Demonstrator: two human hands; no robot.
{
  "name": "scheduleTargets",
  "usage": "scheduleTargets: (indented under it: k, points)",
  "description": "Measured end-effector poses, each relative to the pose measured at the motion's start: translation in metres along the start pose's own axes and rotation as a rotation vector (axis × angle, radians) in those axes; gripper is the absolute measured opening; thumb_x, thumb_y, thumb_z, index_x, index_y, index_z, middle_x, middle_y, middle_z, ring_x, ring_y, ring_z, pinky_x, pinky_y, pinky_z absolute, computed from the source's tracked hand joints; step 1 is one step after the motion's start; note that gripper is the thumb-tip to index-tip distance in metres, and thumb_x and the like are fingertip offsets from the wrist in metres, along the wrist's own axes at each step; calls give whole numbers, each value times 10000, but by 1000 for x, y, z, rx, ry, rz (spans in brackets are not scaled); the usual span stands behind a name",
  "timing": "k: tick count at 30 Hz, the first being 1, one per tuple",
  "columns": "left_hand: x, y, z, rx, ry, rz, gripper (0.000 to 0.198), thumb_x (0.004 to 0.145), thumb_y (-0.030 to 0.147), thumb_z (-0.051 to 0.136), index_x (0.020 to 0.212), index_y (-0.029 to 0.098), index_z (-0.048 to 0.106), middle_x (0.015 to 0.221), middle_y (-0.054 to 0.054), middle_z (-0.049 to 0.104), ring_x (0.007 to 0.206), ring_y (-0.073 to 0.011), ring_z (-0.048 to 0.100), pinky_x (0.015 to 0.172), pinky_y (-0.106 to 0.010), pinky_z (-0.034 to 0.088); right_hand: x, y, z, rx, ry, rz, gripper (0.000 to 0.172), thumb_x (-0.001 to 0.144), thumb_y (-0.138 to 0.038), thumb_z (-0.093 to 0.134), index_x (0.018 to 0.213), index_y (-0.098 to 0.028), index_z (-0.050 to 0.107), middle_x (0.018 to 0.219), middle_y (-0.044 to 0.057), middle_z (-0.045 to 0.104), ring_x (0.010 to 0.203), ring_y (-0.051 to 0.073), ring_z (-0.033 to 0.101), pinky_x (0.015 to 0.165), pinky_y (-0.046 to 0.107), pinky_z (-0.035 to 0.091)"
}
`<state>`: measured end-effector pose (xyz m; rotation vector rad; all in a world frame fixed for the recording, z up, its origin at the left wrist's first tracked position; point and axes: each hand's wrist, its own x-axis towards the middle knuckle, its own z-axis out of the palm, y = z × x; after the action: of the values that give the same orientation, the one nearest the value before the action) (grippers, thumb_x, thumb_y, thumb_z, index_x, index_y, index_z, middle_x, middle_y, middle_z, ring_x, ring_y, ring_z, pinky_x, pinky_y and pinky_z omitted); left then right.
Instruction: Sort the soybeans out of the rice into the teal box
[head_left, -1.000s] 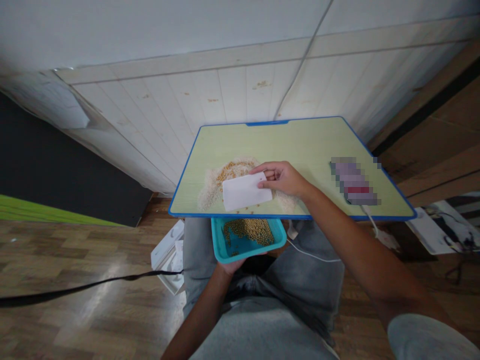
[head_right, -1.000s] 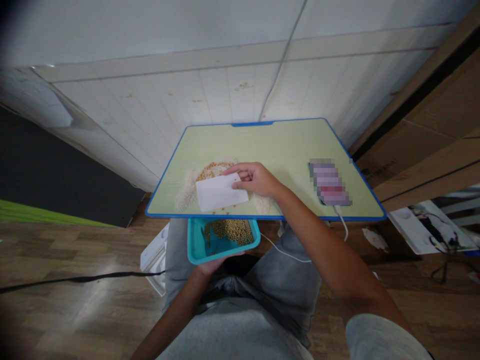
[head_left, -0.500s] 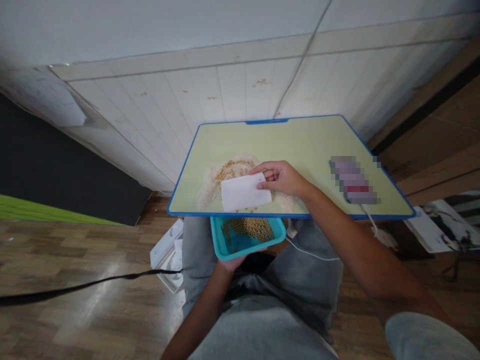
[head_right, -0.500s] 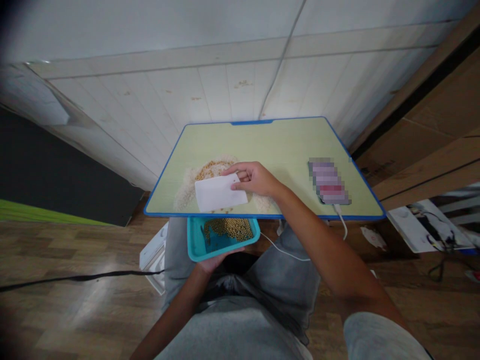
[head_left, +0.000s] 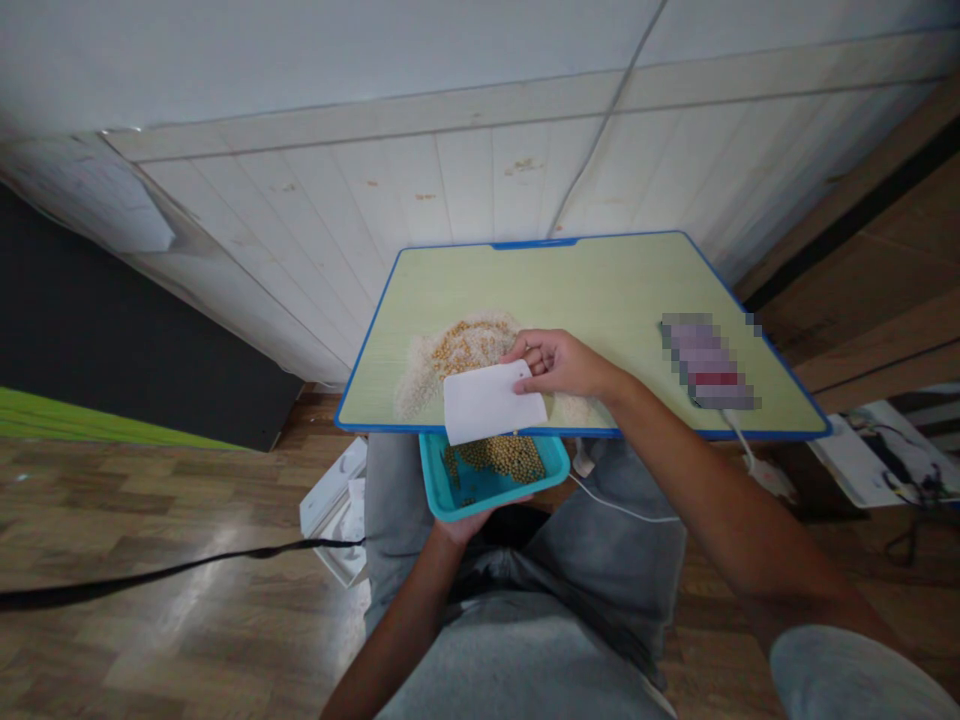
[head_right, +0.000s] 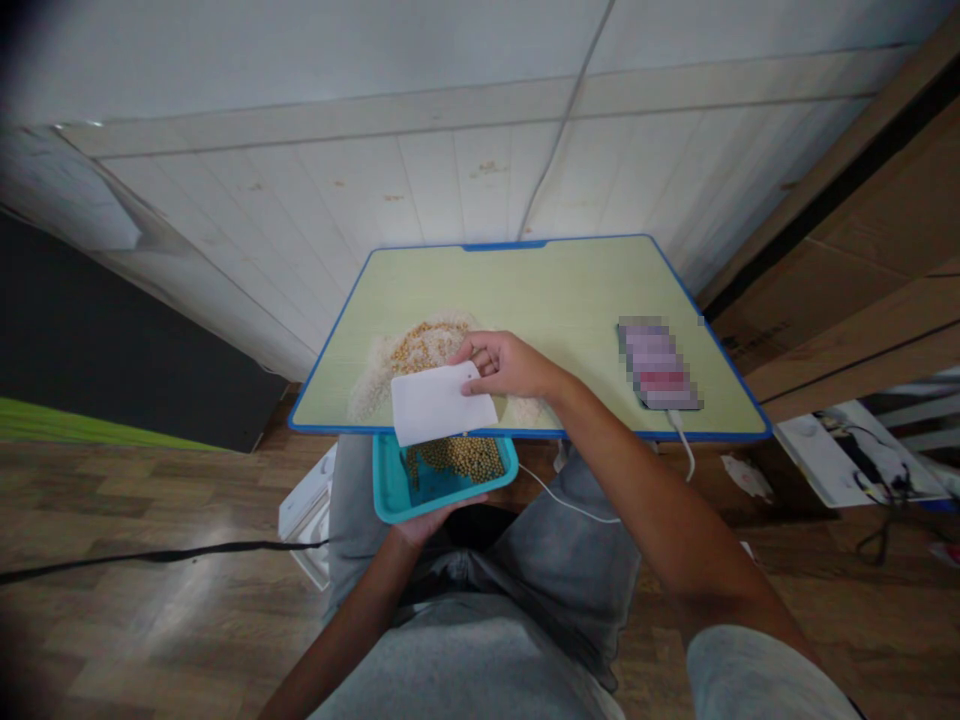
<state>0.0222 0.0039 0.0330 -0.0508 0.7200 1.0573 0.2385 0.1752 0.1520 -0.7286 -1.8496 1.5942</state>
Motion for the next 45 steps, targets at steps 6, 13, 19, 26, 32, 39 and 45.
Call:
scheduleTargets:
  k: [6, 13, 19, 26, 32, 39, 45]
  points:
    - [-2, 0, 4, -4, 59, -11, 700, 986, 777, 464, 1378, 280, 763, 1592, -113, 685, 1587, -489, 477, 1224, -857, 379, 0, -5, -1, 53, 96, -31, 495, 675, -361, 991, 1041, -203, 699, 847, 1, 809, 683, 135, 740, 606, 226, 568]
    - [-5, -1, 2, 49, 85, 13, 648, 991, 758, 463, 1284, 307, 824, 1521, -85, 743, 1590, -473, 474, 1253, -785, 405, 2, -4, -9, 48, 433, -152, 548, 717, -455, 951, 1123, -237, 655, 971, 29, 813, 852, 203, 793, 764, 349, 659]
    - [-8, 1, 7, 68, 73, -8, 622, 996, 724, 450, 1187, 301, 864, 1471, -73, 776, 1560, -503, 493, 1248, -775, 400, 1, -5, -10, 0, 513, -172, 504, 726, -428, 907, 1121, -237, 660, 933, 22, 794, 792, 194, 756, 694, 323, 613]
    - [-9, 1, 8, 36, 64, 2, 639, 1032, 698, 385, 1141, 285, 861, 1486, -86, 765, 1520, -500, 543, 1240, -809, 365, -2, -5, -15, -107, 595, -185, 351, 747, -341, 799, 1065, -224, 711, 831, 2, 754, 628, 147, 618, 543, 262, 452]
    - [-9, 1, 8, 57, 99, 3, 652, 1005, 733, 418, 1182, 273, 845, 1515, -96, 748, 1551, -497, 516, 1245, -808, 371, 1, -1, -16, -185, 667, -212, 312, 706, -257, 752, 1013, -206, 730, 772, -10, 722, 592, 126, 557, 534, 248, 419]
    - [-1, 0, -2, -74, 76, -63, 817, 1004, 817, 261, 1441, 300, 718, 1629, -96, 656, 1647, -469, 384, 1305, -824, 177, 4, 6, -12, -83, 519, -218, 326, 788, -310, 824, 1078, -239, 695, 755, -30, 703, 601, 125, 601, 529, 237, 460]
    - [0, 0, -4, -90, 60, -53, 819, 1020, 797, 262, 1506, 288, 680, 1652, -110, 630, 1653, -472, 371, 1286, -862, 147, 4, 8, -11, -24, 362, -176, 434, 818, -343, 882, 1204, -247, 706, 994, 28, 789, 864, 193, 763, 704, 319, 641]
